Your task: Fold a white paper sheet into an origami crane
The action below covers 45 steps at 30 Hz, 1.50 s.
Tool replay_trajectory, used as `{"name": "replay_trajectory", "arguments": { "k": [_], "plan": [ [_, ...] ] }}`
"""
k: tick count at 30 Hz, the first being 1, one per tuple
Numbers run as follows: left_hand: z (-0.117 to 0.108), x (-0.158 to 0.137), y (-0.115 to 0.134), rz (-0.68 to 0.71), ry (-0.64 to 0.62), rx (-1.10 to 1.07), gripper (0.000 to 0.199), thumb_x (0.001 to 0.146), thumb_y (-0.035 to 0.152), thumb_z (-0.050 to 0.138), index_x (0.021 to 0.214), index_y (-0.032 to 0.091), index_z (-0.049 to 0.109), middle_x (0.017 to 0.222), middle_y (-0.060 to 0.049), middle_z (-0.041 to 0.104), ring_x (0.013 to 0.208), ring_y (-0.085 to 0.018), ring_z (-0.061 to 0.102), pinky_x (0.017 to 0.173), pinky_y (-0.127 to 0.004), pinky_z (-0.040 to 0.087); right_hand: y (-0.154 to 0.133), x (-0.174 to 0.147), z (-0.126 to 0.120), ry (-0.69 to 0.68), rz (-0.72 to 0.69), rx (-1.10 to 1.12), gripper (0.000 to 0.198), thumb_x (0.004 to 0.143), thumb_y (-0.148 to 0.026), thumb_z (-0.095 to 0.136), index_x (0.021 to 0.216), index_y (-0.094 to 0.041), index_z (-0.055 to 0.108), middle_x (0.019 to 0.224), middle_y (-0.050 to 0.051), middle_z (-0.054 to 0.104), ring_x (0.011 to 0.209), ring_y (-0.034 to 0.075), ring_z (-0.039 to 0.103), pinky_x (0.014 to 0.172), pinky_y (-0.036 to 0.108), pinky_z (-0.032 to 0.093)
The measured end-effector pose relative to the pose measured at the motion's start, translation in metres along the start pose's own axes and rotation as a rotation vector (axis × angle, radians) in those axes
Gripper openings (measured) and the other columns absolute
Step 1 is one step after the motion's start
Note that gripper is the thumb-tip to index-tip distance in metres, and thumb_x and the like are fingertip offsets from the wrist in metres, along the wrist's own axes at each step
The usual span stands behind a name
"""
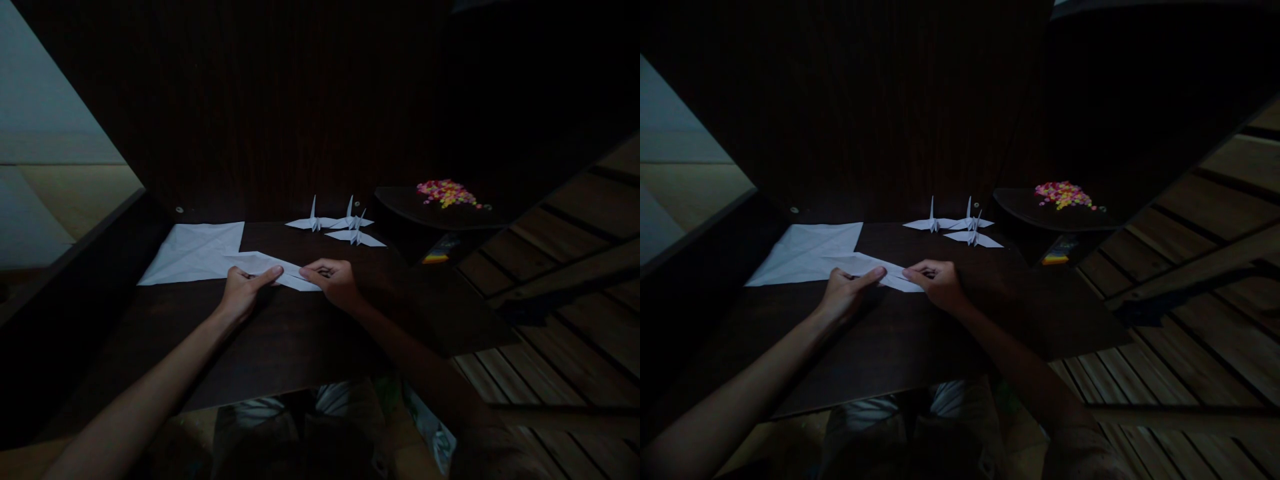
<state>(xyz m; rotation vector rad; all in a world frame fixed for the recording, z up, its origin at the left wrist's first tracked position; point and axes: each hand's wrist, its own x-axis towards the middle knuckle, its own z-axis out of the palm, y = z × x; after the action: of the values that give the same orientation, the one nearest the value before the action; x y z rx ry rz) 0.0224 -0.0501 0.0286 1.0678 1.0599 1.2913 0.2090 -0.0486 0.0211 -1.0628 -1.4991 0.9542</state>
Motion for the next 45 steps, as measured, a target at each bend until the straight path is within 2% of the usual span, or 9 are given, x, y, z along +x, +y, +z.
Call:
{"name": "replay_trajectory", "arguments": {
  "k": [7, 11, 14, 18, 25, 34, 37, 41, 45],
  "plan": [
    [-0.003, 0.001, 0.005, -0.024, -0.084, 0.0, 0.027, 0.05, 0.026, 0.085, 0.064, 0.011, 0.067, 0.07, -0.006, 0.07, 0.064, -0.018, 0.065, 0.065, -0.029, 0.053, 0.0, 0.0, -0.009, -0.195, 0.039, 0.046, 0.018, 0.068, -0.031, 0.071, 0.065, -0.014, 0.066, 0.06, 0.0, 0.065, 0.054, 0.011, 0.058, 0.051, 0.021, 0.044],
    [-0.004, -0.001, 0.006, -0.095, -0.279, 0.117, 0.023, 0.054, 0.024, 0.083, 0.067, 0.012, 0.07, 0.07, -0.006, 0.071, 0.063, -0.018, 0.065, 0.063, -0.028, 0.052, -0.003, 0.0, -0.007, -0.326, 0.088, 0.145, 0.024, 0.072, -0.037, 0.068, 0.069, -0.014, 0.064, 0.059, -0.001, 0.062, 0.049, 0.009, 0.054, 0.049, 0.021, 0.043],
    [-0.004, -0.003, 0.005, -0.126, -0.438, 0.232, 0.022, 0.056, 0.027, 0.08, 0.07, 0.012, 0.071, 0.072, -0.007, 0.072, 0.063, -0.019, 0.065, 0.059, -0.029, 0.052, -0.005, 0.0, -0.001, -0.328, 0.128, 0.15, 0.026, 0.07, -0.04, 0.069, 0.073, -0.015, 0.063, 0.057, -0.002, 0.06, 0.045, 0.008, 0.051, 0.044, 0.02, 0.041],
    [-0.002, -0.004, 0.003, -0.13, -0.539, 0.295, 0.022, 0.056, 0.027, 0.079, 0.07, 0.013, 0.071, 0.066, -0.004, 0.07, 0.057, -0.016, 0.063, 0.054, -0.026, 0.05, -0.003, -0.001, 0.005, -0.313, 0.161, 0.143, 0.024, 0.068, -0.037, 0.07, 0.07, -0.016, 0.059, 0.055, -0.004, 0.058, 0.042, 0.006, 0.049, 0.04, 0.018, 0.038],
    [0.0, 0.0, -0.002, -0.142, -0.442, 0.159, 0.038, 0.058, 0.027, 0.08, 0.092, 0.014, 0.07, 0.082, -0.008, 0.073, 0.07, -0.019, 0.068, 0.067, -0.031, 0.054, 0.002, 0.002, 0.003, -0.166, 0.108, 0.171, 0.021, 0.073, -0.034, 0.064, 0.064, -0.016, 0.057, 0.05, -0.004, 0.057, 0.04, 0.006, 0.047, 0.041, 0.019, 0.037],
    [0.005, -0.002, -0.004, -0.149, -0.349, 0.178, 0.03, 0.057, 0.028, 0.082, 0.078, 0.012, 0.068, 0.066, -0.003, 0.069, 0.056, -0.011, 0.061, 0.055, -0.022, 0.047, 0.013, 0.009, 0.001, -0.062, 0.104, 0.188, 0.025, 0.077, -0.039, 0.058, 0.065, -0.017, 0.054, 0.043, -0.006, 0.05, 0.036, 0.007, 0.045, 0.038, 0.019, 0.034],
    [0.006, -0.002, -0.008, -0.139, -0.32, 0.157, 0.032, 0.057, 0.03, 0.082, 0.079, 0.012, 0.069, 0.068, -0.004, 0.07, 0.057, -0.012, 0.062, 0.056, -0.022, 0.048, 0.016, 0.008, 0.003, -0.028, 0.08, 0.136, 0.024, 0.077, -0.039, 0.058, 0.068, -0.017, 0.055, 0.042, -0.007, 0.049, 0.036, 0.007, 0.044, 0.038, 0.018, 0.034],
    [0.008, -0.001, -0.013, -0.097, -0.284, 0.158, 0.035, 0.058, 0.036, 0.081, 0.081, 0.012, 0.069, 0.071, -0.005, 0.071, 0.06, -0.014, 0.064, 0.057, -0.024, 0.049, 0.019, 0.006, 0.007, 0.041, 0.062, 0.118, 0.025, 0.072, -0.04, 0.066, 0.075, -0.016, 0.059, 0.056, -0.003, 0.057, 0.039, 0.006, 0.048, 0.037, 0.018, 0.037],
    [0.008, -0.001, -0.015, -0.076, -0.303, 0.152, 0.039, 0.062, 0.037, 0.079, 0.091, 0.013, 0.069, 0.082, -0.006, 0.072, 0.068, -0.017, 0.066, 0.065, -0.027, 0.052, 0.019, 0.004, 0.01, 0.021, 0.062, 0.161, 0.026, 0.071, -0.039, 0.068, 0.077, -0.015, 0.062, 0.057, -0.002, 0.059, 0.04, 0.007, 0.051, 0.037, 0.019, 0.04]
  ]
}}
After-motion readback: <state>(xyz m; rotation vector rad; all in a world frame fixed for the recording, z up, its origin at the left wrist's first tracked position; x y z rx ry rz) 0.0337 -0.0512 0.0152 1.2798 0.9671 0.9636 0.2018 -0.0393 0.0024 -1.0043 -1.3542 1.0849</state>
